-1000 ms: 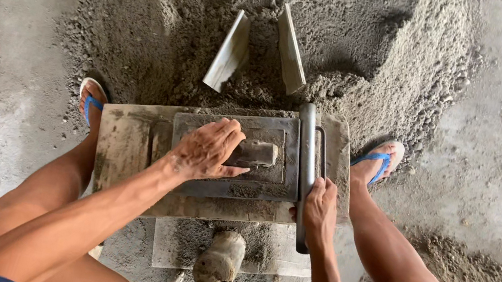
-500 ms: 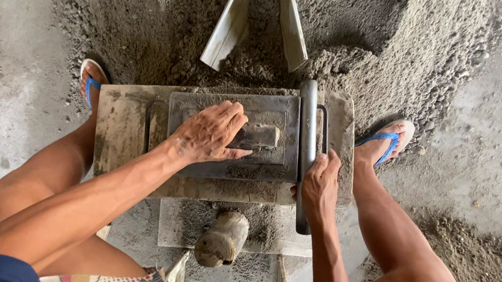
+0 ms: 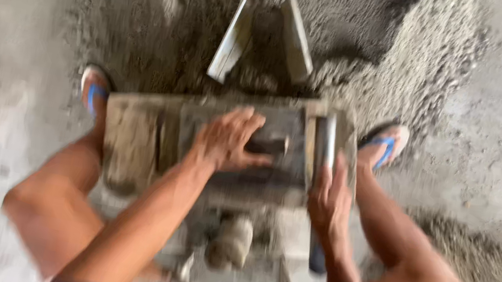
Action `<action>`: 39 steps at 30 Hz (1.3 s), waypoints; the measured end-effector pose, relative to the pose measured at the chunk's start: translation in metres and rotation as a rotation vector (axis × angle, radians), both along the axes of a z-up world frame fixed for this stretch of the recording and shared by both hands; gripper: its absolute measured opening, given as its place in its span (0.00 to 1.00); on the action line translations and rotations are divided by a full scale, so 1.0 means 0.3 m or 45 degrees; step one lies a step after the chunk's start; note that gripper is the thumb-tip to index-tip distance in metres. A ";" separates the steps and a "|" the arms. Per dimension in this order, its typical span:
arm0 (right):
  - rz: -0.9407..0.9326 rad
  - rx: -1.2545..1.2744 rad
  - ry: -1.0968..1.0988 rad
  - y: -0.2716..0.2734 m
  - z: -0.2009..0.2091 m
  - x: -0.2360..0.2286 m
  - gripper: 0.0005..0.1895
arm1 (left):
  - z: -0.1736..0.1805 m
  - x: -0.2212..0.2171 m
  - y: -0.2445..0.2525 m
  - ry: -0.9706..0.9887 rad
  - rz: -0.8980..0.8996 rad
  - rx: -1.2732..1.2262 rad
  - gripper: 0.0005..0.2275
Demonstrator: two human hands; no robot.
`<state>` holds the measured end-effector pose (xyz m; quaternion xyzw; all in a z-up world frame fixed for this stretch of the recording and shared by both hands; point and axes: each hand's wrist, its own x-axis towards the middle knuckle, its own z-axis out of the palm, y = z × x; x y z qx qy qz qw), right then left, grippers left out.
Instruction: The person fills a metal mold with a sand and cement mixture, levels it using a trowel, and then compresses the mixture with a handheld metal press to form concrete blocks. They carry the finished block by hand and place it onto a stack.
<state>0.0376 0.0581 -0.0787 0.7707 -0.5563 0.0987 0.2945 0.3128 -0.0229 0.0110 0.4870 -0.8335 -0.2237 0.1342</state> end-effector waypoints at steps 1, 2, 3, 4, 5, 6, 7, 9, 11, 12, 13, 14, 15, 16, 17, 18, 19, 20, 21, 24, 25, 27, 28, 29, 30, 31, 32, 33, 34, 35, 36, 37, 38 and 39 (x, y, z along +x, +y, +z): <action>0.016 0.029 0.010 -0.035 0.203 0.083 0.25 | -0.011 -0.003 0.042 0.010 0.016 0.029 0.33; -0.066 0.472 -0.752 -0.096 0.412 0.175 0.21 | -0.013 -0.004 0.023 -0.016 0.008 -0.107 0.33; -0.129 0.917 -1.515 -0.130 0.640 0.274 0.21 | -0.005 -0.006 -0.001 -0.042 0.001 -0.243 0.33; -0.091 0.847 -1.521 -0.145 0.710 0.314 0.21 | -0.021 0.006 -0.002 -0.046 -0.008 -0.318 0.33; -0.134 0.934 -1.559 -0.164 0.776 0.356 0.20 | -0.044 0.020 -0.018 -0.099 -0.015 -0.252 0.32; -0.214 1.093 -1.581 -0.123 0.833 0.395 0.19 | -0.089 0.028 0.057 -0.143 -0.009 -0.112 0.32; -0.212 1.094 -1.573 -0.117 0.836 0.435 0.19 | -0.044 0.071 0.050 -0.137 -0.004 -0.112 0.32; -0.288 1.065 -1.428 -0.053 0.814 0.511 0.16 | 0.010 0.151 0.108 -0.127 0.101 -0.089 0.44; -0.350 1.270 -1.439 -0.029 0.605 0.504 0.18 | -0.037 0.185 0.119 -0.139 0.105 -0.020 0.46; -0.426 1.475 -1.444 -0.014 0.507 0.496 0.20 | -0.055 0.197 0.127 -0.149 0.102 0.055 0.47; -0.422 1.470 -1.441 -0.039 0.522 0.513 0.20 | -0.066 0.207 0.116 -0.147 0.104 0.049 0.47; -0.350 1.572 -1.519 -0.049 0.532 0.522 0.25 | -0.084 0.207 0.118 -0.153 0.111 0.067 0.48; -0.274 1.673 -1.597 -0.061 0.543 0.528 0.30 | -0.100 0.204 0.118 -0.160 0.117 0.085 0.49; -0.250 1.655 -1.593 -0.093 0.582 0.529 0.30 | -0.081 0.203 0.101 -0.161 0.127 0.059 0.49; -0.159 1.502 -1.342 -0.128 0.620 0.530 0.24 | -0.063 0.202 0.081 -0.228 0.125 0.046 0.48; -0.097 1.373 -1.095 -0.121 0.646 0.527 0.19 | -0.062 0.195 0.111 -0.293 0.117 0.071 0.47; -0.100 1.385 -1.091 -0.104 0.697 0.543 0.19 | -0.053 0.191 0.119 -0.291 0.120 0.084 0.47; -0.089 1.256 -1.360 -0.098 0.751 0.558 0.21 | -0.041 0.187 0.114 -0.297 0.137 0.074 0.47; -0.077 1.115 -1.624 -0.094 0.805 0.573 0.23 | -0.028 0.183 0.108 -0.303 0.154 0.065 0.46; -0.109 0.880 -1.483 -0.007 0.597 0.544 0.21 | 0.017 0.166 0.112 -0.322 0.205 0.069 0.45; -0.103 0.881 -1.484 -0.050 0.557 0.545 0.21 | 0.019 0.175 0.097 -0.325 0.209 0.067 0.45; -0.402 1.683 -1.684 -0.088 0.483 0.527 0.30 | 0.022 0.169 0.120 -0.392 0.217 0.000 0.44; -0.390 1.666 -1.681 -0.115 0.524 0.527 0.30 | 0.013 0.167 0.123 -0.387 0.221 -0.019 0.44; -0.478 1.700 -1.700 -0.144 0.566 0.529 0.28 | 0.004 0.166 0.122 -0.375 0.234 -0.012 0.44; -0.582 1.743 -1.719 -0.161 0.608 0.528 0.28 | -0.007 0.162 0.133 -0.363 0.241 0.009 0.45; -0.584 1.736 -1.717 -0.161 0.695 0.537 0.28 | 0.005 0.159 0.117 -0.357 0.239 0.005 0.45; -0.367 1.516 -1.698 -0.149 0.772 0.552 0.26 | 0.009 0.163 0.119 -0.349 0.244 0.002 0.45; -0.160 1.293 -1.664 -0.139 0.848 0.568 0.24 | 0.011 0.167 0.118 -0.340 0.250 0.000 0.45; -0.161 1.292 -1.665 -0.113 0.742 0.531 0.24 | 0.017 0.162 0.120 -0.340 0.249 0.000 0.45; 0.147 0.610 -1.023 -0.087 0.637 0.494 0.12 | 0.023 0.158 0.121 -0.348 0.241 0.012 0.45; 0.415 -0.064 -0.357 -0.068 0.529 0.467 0.13 | 0.030 0.164 0.118 -0.361 0.241 0.021 0.45; 0.421 -0.068 -0.361 -0.071 0.448 0.477 0.13 | 0.017 0.175 0.102 -0.366 0.247 0.017 0.45; 0.022 0.801 -1.051 -0.050 0.368 0.476 0.12 | 0.001 0.173 0.107 -0.377 0.240 -0.001 0.46; -0.454 1.674 -1.688 -0.024 0.287 0.473 0.26 | -0.014 0.169 0.116 -0.388 0.233 -0.019 0.47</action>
